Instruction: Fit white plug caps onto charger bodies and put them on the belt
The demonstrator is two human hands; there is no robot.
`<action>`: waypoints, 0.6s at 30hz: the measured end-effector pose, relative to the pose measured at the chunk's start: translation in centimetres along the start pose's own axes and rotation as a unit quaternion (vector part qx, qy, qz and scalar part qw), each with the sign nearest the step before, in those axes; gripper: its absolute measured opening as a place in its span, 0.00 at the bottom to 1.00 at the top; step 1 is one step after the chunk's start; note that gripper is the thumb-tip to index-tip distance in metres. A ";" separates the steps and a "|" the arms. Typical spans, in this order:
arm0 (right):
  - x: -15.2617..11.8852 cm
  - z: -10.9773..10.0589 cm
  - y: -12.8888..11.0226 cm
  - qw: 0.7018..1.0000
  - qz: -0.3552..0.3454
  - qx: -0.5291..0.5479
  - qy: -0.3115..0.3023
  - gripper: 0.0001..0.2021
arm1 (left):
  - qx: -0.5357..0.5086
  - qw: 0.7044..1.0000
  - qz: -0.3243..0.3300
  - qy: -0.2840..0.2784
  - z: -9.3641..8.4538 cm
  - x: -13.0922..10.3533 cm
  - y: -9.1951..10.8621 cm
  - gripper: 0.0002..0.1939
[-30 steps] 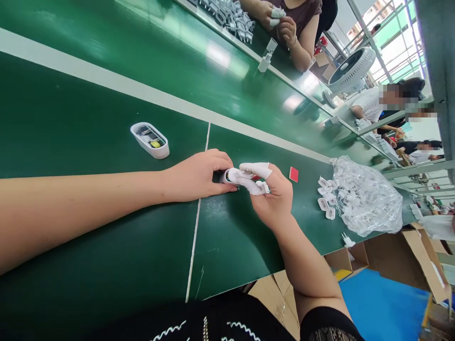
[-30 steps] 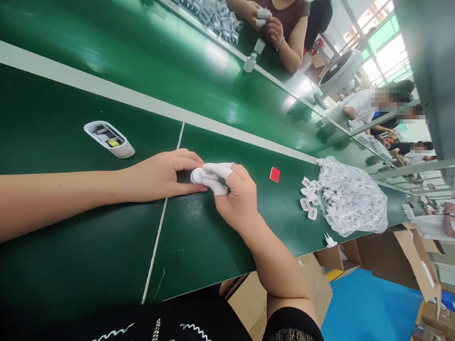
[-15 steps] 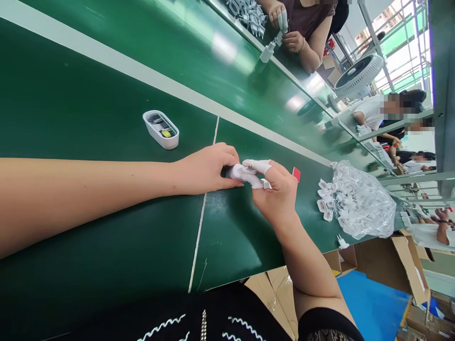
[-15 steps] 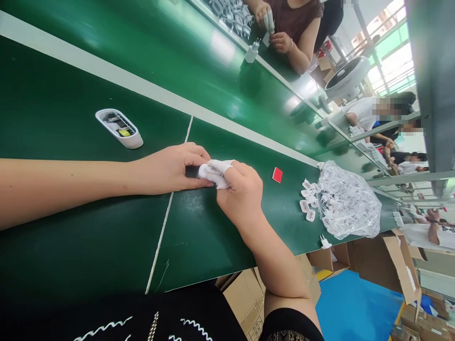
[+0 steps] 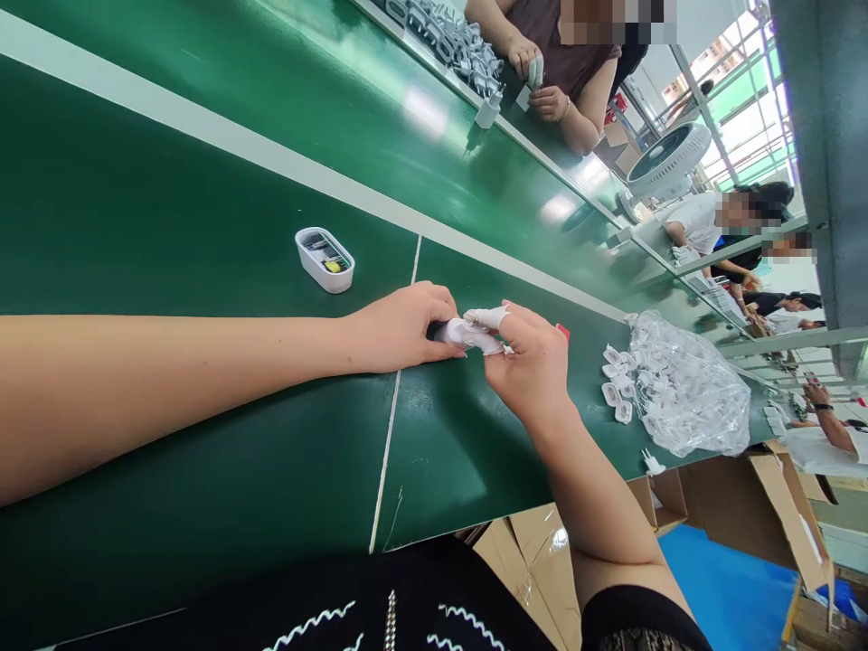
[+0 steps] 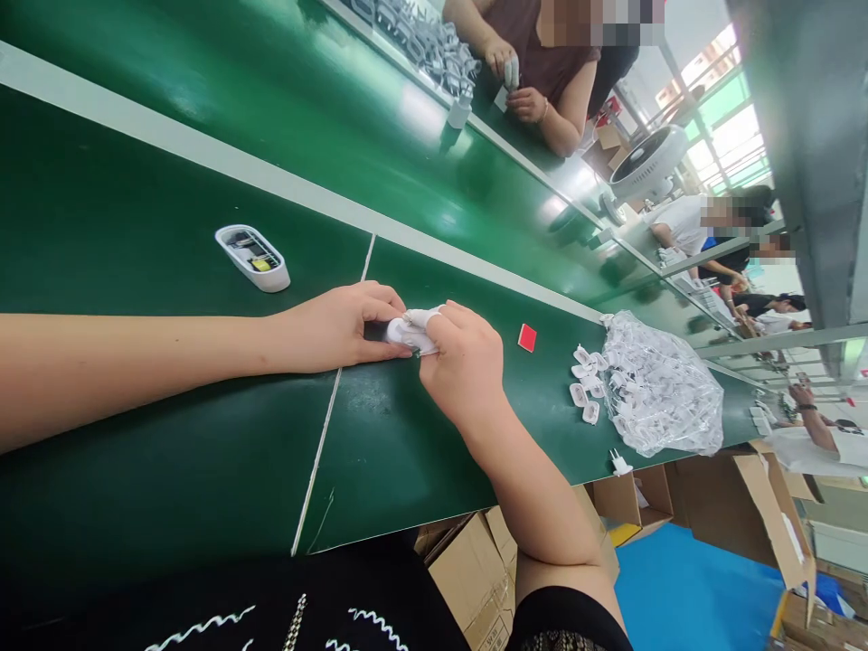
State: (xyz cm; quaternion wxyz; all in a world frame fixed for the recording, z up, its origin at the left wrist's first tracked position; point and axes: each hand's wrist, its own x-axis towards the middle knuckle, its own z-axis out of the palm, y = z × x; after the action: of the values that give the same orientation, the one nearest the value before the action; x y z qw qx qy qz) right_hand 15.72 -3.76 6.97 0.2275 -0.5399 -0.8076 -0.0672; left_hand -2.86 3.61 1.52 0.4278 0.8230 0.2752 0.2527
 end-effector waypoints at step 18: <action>-6.5 -5.0 9.7 0.947 0.310 0.013 0.083 0.15 | 0.113 0.988 -0.097 0.039 -5.5 2.6 3.3 0.27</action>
State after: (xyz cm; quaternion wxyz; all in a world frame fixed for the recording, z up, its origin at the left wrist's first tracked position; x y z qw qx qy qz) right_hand 27.97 -7.04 7.26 0.3105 -0.7534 -0.5790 -0.0271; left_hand -3.75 6.85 7.51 0.3438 0.8251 0.3966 0.2091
